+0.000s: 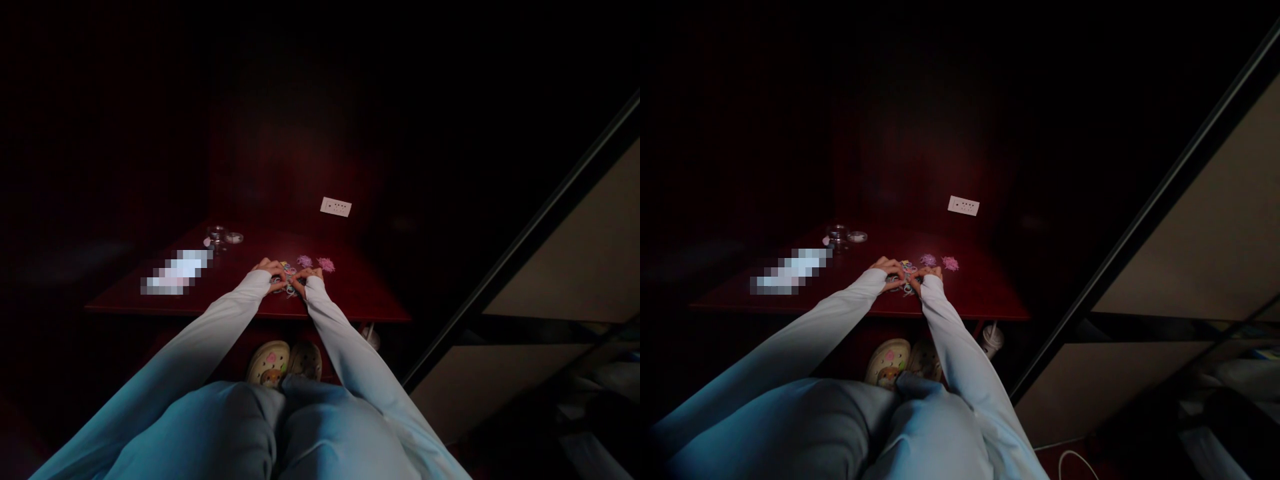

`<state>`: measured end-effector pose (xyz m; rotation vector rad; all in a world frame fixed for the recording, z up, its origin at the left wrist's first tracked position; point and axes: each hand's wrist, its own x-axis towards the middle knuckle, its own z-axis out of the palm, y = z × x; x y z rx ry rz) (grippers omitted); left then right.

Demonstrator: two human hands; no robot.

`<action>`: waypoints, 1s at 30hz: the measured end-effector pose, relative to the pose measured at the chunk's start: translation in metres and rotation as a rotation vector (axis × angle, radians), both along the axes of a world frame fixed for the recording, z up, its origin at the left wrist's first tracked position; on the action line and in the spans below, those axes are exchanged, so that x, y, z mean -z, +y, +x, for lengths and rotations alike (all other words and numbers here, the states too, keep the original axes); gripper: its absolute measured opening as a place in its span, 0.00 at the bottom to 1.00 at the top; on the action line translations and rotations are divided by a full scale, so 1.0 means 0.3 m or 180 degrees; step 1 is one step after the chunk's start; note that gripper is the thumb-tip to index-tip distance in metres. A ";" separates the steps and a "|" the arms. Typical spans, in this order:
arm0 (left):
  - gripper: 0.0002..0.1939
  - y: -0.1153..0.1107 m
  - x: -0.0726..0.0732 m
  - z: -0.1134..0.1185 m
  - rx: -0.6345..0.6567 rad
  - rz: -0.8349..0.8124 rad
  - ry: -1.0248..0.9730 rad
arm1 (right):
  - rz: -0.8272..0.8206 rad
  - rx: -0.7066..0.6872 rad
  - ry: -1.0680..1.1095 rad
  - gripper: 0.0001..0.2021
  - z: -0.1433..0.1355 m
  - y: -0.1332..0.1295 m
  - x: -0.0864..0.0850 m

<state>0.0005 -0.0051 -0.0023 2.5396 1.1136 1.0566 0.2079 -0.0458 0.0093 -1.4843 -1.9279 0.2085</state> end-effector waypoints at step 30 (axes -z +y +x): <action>0.08 0.074 0.028 -0.008 0.0034 0.0011 -0.1137 | 0.0383 0.0267 0.1024 0.17 -0.011 0.021 0.032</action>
